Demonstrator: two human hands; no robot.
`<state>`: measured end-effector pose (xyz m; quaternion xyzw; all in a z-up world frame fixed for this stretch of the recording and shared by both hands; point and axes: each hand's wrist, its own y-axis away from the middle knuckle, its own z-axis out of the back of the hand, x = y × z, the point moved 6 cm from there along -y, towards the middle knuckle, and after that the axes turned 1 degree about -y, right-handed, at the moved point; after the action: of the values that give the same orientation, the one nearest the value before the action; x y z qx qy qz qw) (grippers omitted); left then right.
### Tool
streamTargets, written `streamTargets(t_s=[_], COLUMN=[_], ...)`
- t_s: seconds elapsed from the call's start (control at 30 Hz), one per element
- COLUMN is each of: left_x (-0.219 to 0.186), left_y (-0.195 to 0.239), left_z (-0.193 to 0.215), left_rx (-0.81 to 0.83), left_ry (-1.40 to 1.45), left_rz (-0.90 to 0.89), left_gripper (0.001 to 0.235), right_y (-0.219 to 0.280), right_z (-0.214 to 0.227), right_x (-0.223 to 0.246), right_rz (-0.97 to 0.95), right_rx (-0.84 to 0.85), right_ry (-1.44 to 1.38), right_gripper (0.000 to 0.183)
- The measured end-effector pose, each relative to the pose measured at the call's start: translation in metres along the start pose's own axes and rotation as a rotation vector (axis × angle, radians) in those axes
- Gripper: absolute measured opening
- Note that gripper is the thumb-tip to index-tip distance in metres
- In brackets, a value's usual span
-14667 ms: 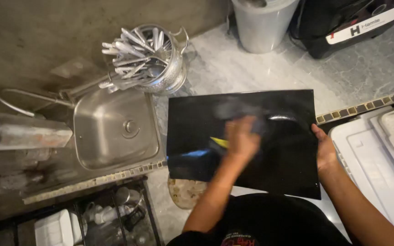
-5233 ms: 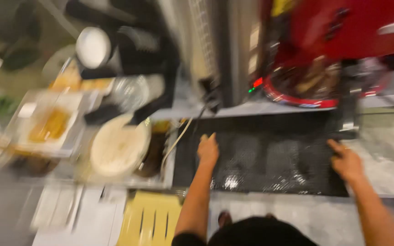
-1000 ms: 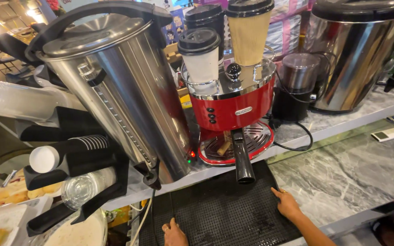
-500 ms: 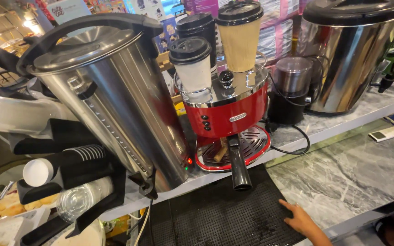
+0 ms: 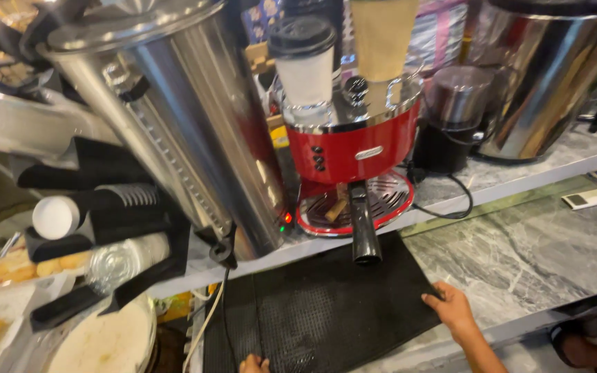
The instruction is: The person cleans a black rubber mat and a microfiber cloth at a sink in a restaurant kitchen and then organizes items.
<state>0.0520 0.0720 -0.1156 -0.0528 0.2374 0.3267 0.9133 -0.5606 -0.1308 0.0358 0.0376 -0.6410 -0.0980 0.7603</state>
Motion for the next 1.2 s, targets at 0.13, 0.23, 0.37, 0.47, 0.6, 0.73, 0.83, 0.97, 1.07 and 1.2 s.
streamTargets(t_s=[0.13, 0.23, 0.37, 0.47, 0.6, 0.73, 0.83, 0.97, 1.07, 1.2], left_x=[-0.074, -0.114, -0.123, -0.127, -0.125, -0.13, -0.126, -0.127, -0.13, -0.138], left_y=[0.022, 0.054, 0.066, 0.068, 0.068, 0.069, 0.067, 0.065, 0.069, 0.073], left_z=[0.052, 0.102, 0.145, 0.15, 0.143, 0.143, 0.141, 0.137, 0.136, 0.138], left_rx=[-0.23, -0.321, -0.202, -0.221, -0.181, -0.19, -0.159, -0.111, -0.107, -0.112], left_ry=[-0.051, -0.109, 0.176, 0.205, 0.187, 0.182, 0.165, 0.155, 0.108, 0.078], left_rz=[-0.243, -0.474, 0.007, -0.004, 0.008, 0.007, 0.046, 0.089, 0.079, 0.044], left_gripper=[0.03, 0.032, 0.023, 0.024, 0.023, 0.027, 0.026, 0.027, 0.027, 0.024], right_y=[-0.012, -0.01, 0.0, -0.001, -0.009, -0.015, -0.017, 0.004, -0.003, -0.023], right_z=[0.012, 0.016, 0.01, 0.007, 0.001, -0.013, -0.004, -0.012, -0.016, -0.004], right_x=[-0.013, -0.015, -0.011, -0.004, -0.016, -0.012, -0.001, 0.107, 0.13, 0.093], right_rz=[0.06, 0.037, -0.026, -0.049, -0.23, -0.4, -0.356, -0.219, -0.123, -0.112], right_rx=[-0.007, 0.038, 0.125, 0.093, 0.137, 0.134, 0.146, 0.172, 0.203, 0.261], right_ry=[0.165, 0.221, 0.479, 0.469, 0.42, 0.454, 0.366, 0.523, 0.487, 0.235], right_gripper=[0.034, 0.043, 0.038, 0.036, 0.04, 0.044, 0.041, 0.031, 0.021, 0.014])
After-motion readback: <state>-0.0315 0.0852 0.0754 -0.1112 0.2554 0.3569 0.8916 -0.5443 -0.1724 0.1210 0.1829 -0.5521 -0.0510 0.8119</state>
